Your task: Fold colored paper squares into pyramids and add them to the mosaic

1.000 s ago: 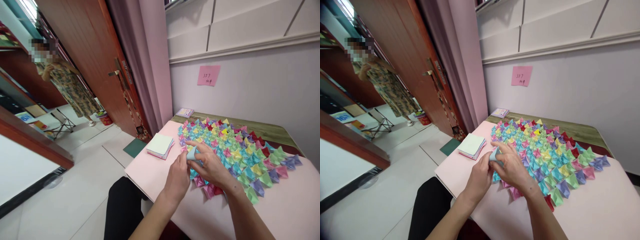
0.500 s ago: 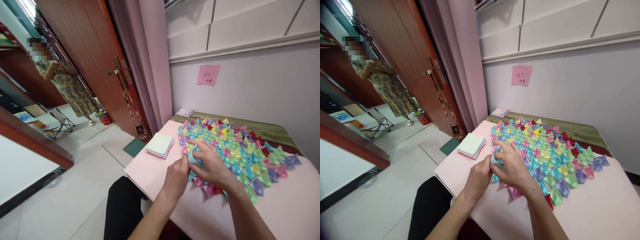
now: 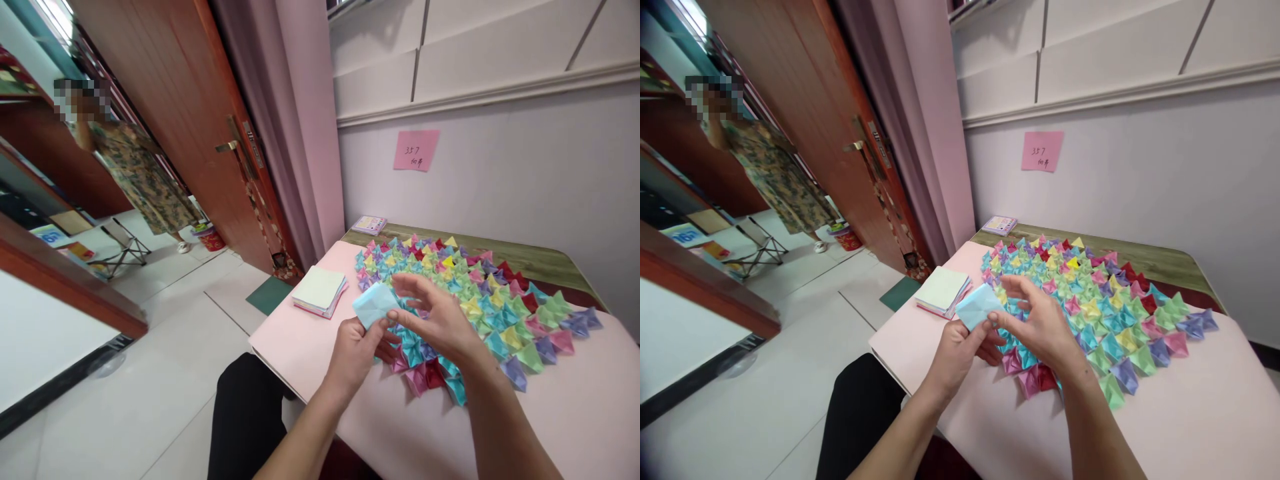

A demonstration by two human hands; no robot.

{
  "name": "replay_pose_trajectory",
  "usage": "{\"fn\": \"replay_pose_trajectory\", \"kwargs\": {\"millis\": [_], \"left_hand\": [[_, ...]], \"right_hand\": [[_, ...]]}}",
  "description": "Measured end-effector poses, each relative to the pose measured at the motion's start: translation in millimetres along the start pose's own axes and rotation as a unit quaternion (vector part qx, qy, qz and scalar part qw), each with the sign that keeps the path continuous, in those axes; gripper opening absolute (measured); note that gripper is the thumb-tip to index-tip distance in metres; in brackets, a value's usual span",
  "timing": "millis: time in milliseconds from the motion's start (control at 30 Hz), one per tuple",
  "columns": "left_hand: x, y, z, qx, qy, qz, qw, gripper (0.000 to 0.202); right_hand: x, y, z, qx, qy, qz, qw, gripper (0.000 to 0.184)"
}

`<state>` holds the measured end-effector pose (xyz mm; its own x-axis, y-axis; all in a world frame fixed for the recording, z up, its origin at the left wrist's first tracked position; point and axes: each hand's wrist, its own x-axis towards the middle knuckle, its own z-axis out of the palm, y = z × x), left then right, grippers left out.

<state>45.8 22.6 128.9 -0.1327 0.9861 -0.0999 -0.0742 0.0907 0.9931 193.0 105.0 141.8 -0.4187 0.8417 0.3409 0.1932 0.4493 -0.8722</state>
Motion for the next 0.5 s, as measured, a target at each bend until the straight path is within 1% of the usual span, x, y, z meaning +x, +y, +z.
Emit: {"fn": "replay_pose_trajectory", "kwargs": {"millis": [33,100,133,267,333,367,433,500], "left_hand": [[-0.1,1.3,2.3,-0.033,-0.008,-0.013,0.999,0.053],[0.4,2.7,4.3,-0.059,-0.011,-0.016,0.998,0.055],[1.0,2.8,4.0,-0.061,-0.004,-0.010,0.998,0.053],[4.7,2.2,-1.9,-0.075,0.050,0.013,0.996,0.043],[6.2,3.1,-4.0,-0.106,0.077,0.007,0.991,0.042],[6.5,4.0,-4.2,-0.121,0.087,0.002,0.989,0.041],[6.5,6.0,-3.2,-0.141,0.104,-0.004,0.985,0.040],[5.9,7.9,-1.1,-0.150,0.116,0.002,0.982,0.038]], "right_hand": [[-0.2,-0.3,2.4,0.049,-0.019,0.025,0.998,0.050],[-0.7,0.1,6.5,0.128,-0.059,0.057,0.988,0.037],[-0.9,0.7,7.8,0.149,-0.067,0.067,0.984,0.033],[-1.2,3.3,7.7,0.148,-0.049,0.087,0.984,0.033],[-0.9,2.4,6.7,0.136,-0.049,0.068,0.987,0.034],[-0.6,1.4,6.3,0.117,-0.046,0.046,0.991,0.038],[0.2,-1.1,6.0,0.050,-0.027,-0.013,0.998,0.050],[1.1,-3.0,6.1,-0.027,0.000,-0.071,0.997,0.054]]}}
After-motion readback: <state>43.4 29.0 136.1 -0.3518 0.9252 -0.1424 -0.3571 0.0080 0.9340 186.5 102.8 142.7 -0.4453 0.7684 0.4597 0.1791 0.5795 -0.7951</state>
